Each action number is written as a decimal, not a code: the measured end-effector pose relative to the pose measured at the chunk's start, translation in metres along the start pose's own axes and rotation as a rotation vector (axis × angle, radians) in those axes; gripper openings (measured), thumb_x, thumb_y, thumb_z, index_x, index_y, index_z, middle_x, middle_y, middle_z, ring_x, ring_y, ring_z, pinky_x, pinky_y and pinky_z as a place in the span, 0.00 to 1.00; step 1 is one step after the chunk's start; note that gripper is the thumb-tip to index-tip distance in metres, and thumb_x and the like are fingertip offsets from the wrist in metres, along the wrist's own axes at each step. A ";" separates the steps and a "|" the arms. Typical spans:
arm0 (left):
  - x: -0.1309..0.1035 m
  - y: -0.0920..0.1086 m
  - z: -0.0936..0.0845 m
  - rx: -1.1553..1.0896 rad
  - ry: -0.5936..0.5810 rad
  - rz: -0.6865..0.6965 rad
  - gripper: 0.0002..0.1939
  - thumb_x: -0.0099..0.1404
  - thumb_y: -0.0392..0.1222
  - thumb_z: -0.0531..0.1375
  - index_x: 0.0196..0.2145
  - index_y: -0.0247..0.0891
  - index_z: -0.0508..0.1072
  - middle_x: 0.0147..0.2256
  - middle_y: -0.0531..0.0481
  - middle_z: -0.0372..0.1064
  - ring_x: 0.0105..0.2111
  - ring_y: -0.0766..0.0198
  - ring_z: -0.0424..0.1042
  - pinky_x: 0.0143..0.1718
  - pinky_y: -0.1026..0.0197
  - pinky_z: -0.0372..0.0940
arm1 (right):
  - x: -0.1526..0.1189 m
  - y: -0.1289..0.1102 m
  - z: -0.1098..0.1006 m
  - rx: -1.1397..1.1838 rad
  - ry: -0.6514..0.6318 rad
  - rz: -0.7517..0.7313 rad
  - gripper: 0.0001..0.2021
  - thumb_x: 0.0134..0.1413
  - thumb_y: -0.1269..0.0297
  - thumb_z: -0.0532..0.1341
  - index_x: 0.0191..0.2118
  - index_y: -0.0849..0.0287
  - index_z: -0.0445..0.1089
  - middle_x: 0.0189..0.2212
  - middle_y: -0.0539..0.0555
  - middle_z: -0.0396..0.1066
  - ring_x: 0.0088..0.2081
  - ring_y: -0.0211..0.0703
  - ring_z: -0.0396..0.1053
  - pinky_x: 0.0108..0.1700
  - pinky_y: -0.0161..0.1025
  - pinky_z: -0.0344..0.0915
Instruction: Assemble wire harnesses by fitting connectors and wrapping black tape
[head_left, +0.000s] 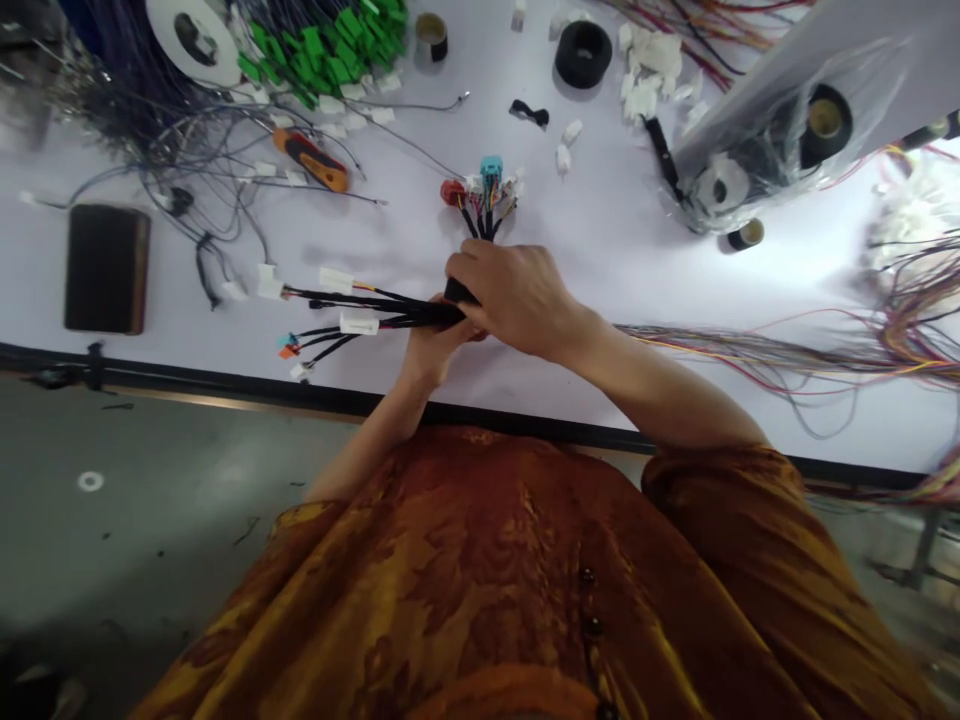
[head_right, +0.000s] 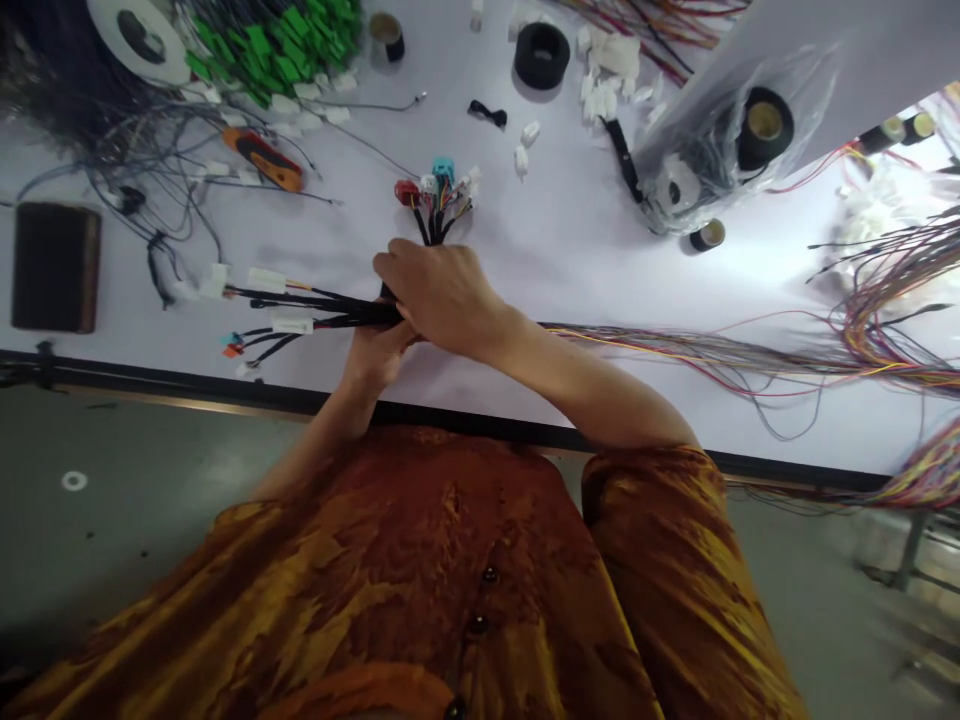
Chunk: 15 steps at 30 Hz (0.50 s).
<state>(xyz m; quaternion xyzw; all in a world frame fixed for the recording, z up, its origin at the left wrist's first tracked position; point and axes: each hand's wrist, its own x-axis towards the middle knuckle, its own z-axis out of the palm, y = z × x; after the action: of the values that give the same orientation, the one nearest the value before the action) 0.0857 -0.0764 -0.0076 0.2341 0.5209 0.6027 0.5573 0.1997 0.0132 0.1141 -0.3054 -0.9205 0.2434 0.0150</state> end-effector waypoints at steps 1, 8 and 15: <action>0.001 -0.002 -0.001 0.001 0.031 0.005 0.19 0.50 0.48 0.74 0.31 0.38 0.71 0.28 0.54 0.75 0.28 0.68 0.76 0.32 0.64 0.75 | 0.003 0.000 0.002 0.066 -0.031 -0.040 0.12 0.61 0.62 0.64 0.48 0.59 0.73 0.47 0.58 0.74 0.45 0.50 0.72 0.47 0.44 0.65; 0.004 -0.012 -0.005 -0.071 0.070 -0.079 0.21 0.58 0.57 0.70 0.34 0.35 0.75 0.29 0.48 0.78 0.24 0.65 0.77 0.28 0.63 0.75 | 0.008 0.079 0.025 0.703 -0.106 0.327 0.13 0.58 0.62 0.62 0.46 0.62 0.73 0.42 0.58 0.76 0.34 0.40 0.72 0.35 0.39 0.69; 0.001 -0.011 -0.008 -0.110 0.076 -0.106 0.24 0.54 0.60 0.72 0.33 0.36 0.75 0.28 0.49 0.76 0.22 0.65 0.75 0.25 0.62 0.73 | -0.003 0.084 0.066 1.236 -0.322 0.227 0.12 0.45 0.66 0.67 0.39 0.58 0.73 0.39 0.54 0.79 0.42 0.44 0.75 0.50 0.45 0.71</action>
<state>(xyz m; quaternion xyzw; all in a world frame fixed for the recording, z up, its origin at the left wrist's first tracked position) 0.0831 -0.0797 -0.0203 0.1522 0.5192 0.6086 0.5804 0.2372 0.0404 0.0181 -0.2955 -0.5634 0.7712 0.0241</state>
